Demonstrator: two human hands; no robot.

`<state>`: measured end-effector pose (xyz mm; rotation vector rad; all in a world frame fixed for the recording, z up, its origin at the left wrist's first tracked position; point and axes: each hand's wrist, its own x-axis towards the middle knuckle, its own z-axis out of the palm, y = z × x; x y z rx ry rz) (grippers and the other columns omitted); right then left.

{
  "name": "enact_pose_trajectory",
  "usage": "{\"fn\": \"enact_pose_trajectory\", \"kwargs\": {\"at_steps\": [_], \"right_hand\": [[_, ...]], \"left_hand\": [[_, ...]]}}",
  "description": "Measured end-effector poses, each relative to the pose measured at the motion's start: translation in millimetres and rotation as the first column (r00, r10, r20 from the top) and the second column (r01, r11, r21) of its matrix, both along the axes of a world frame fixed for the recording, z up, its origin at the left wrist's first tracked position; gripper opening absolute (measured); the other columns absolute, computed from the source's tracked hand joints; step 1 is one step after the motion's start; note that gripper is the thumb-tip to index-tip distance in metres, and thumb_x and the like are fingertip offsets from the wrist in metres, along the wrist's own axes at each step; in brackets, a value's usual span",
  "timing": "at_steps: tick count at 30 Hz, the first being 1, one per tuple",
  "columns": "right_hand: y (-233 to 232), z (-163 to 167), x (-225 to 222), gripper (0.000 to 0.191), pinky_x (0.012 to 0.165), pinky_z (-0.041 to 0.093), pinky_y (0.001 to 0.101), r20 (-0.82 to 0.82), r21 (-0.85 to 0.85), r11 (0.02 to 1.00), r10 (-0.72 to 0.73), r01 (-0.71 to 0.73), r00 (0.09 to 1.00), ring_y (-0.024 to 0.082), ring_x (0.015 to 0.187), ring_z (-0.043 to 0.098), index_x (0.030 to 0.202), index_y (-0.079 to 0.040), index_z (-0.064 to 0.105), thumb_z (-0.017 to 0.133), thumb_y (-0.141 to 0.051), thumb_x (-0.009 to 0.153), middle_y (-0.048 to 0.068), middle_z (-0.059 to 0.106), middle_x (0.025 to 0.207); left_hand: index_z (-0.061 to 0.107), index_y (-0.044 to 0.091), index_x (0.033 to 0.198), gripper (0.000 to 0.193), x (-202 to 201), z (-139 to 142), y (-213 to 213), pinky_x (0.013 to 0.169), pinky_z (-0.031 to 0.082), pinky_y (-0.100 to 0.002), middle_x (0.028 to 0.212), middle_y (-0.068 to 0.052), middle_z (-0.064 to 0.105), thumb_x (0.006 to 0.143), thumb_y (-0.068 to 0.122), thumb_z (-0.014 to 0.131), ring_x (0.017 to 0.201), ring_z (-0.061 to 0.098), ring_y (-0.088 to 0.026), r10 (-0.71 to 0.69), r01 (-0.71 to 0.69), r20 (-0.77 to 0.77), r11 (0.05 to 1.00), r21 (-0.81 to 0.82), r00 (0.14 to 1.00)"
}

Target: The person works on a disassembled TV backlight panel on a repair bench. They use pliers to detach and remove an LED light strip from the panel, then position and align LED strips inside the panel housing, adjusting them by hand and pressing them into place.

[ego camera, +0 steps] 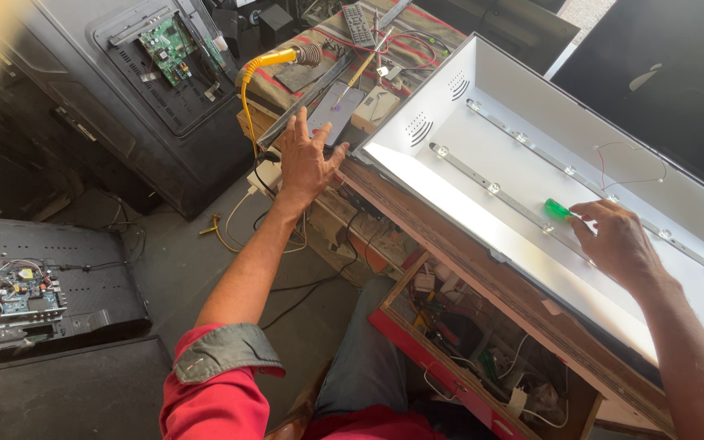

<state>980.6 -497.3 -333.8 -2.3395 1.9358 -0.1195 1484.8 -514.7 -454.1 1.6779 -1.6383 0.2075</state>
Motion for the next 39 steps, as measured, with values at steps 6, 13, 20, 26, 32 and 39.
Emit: {"fn": "enact_pose_trajectory", "kwargs": {"at_steps": [6, 13, 20, 26, 32, 39], "right_hand": [[-1.0, -4.2, -9.8, 0.031, 0.089, 0.061, 0.041, 0.022, -0.024, 0.999, 0.025, -0.025, 0.999, 0.025, 0.103, 0.072, 0.129, -0.014, 0.072, 0.06, -0.026, 0.102, 0.011, 0.071, 0.122], [-14.4, -28.0, -32.6, 0.024, 0.092, 0.06, 0.0394, 0.063, -0.201, 0.95, 0.256, -0.239, 0.965, 0.028, 0.096, 0.073, 0.122, -0.006, 0.075, 0.068, -0.021, 0.104, 0.014, 0.074, 0.116], [-7.0, -40.5, -41.4, 0.016, 0.087, 0.058, 0.0345, 0.047, -0.286, 0.908, 0.332, -0.306, 0.942, 0.025, 0.095, 0.073, 0.12, -0.003, 0.076, 0.07, -0.015, 0.11, 0.015, 0.074, 0.113], [28.5, -23.9, -5.0, 0.012, 0.093, 0.054, 0.0368, 0.307, -0.447, 0.864, 0.392, -0.232, 0.867, 0.028, 0.104, 0.068, 0.115, 0.002, 0.068, 0.06, -0.006, 0.12, 0.018, 0.07, 0.115], [105.3, -4.4, 63.3, 0.013, 0.103, 0.054, 0.0318, 0.399, -0.531, 0.815, 0.483, -0.234, 0.779, 0.02, 0.114, 0.069, 0.11, 0.0, 0.06, 0.048, 0.004, 0.114, 0.012, 0.068, 0.113], [209.3, -59.4, 134.5, 0.019, 0.089, 0.057, 0.0428, 0.303, -0.254, 0.797, 0.604, -0.549, 0.737, 0.035, 0.102, 0.072, 0.11, -0.003, 0.072, 0.074, -0.014, 0.096, 0.016, 0.073, 0.11]], "left_hand": [[0.066, 0.001, 0.135, 0.049, -11.3, 15.7, 32.7, 0.113, 0.038, -0.056, 0.15, -0.026, 0.043, 0.101, 0.035, 0.071, 0.138, 0.043, -0.042, -0.081, 0.062, -0.078, 0.974, -0.216, 0.994], [0.069, 0.006, 0.113, 0.014, -34.9, -4.5, 109.0, 0.093, 0.054, -0.042, 0.114, -0.011, 0.068, 0.099, 0.009, 0.069, 0.106, 0.065, -0.029, -0.304, 0.211, -0.311, 0.931, -0.298, 0.901], [0.071, 0.002, 0.104, 0.008, -6.2, -43.4, 178.2, 0.067, 0.054, -0.034, 0.091, -0.011, 0.071, 0.098, 0.007, 0.068, 0.076, 0.068, -0.022, -0.187, 0.123, -0.459, 0.979, -0.165, 0.868], [0.071, 0.0, 0.1, 0.01, 18.7, -55.1, 216.6, 0.062, 0.05, -0.03, 0.083, -0.009, 0.069, 0.102, 0.01, 0.069, 0.067, 0.062, -0.015, -0.056, -0.005, -0.531, 0.994, -0.113, 0.845], [0.072, 0.001, 0.101, 0.01, 5.5, -69.7, 243.9, 0.061, 0.05, -0.029, 0.083, -0.008, 0.07, 0.101, 0.01, 0.069, 0.066, 0.063, -0.014, -0.06, 0.006, -0.594, 0.996, -0.093, 0.802], [0.073, 0.004, 0.11, 0.022, -69.3, -94.8, 279.9, 0.071, 0.058, -0.033, 0.099, -0.012, 0.075, 0.095, 0.02, 0.072, 0.084, 0.074, -0.022, -0.204, 0.342, -0.655, 0.936, 0.088, 0.728]]}}
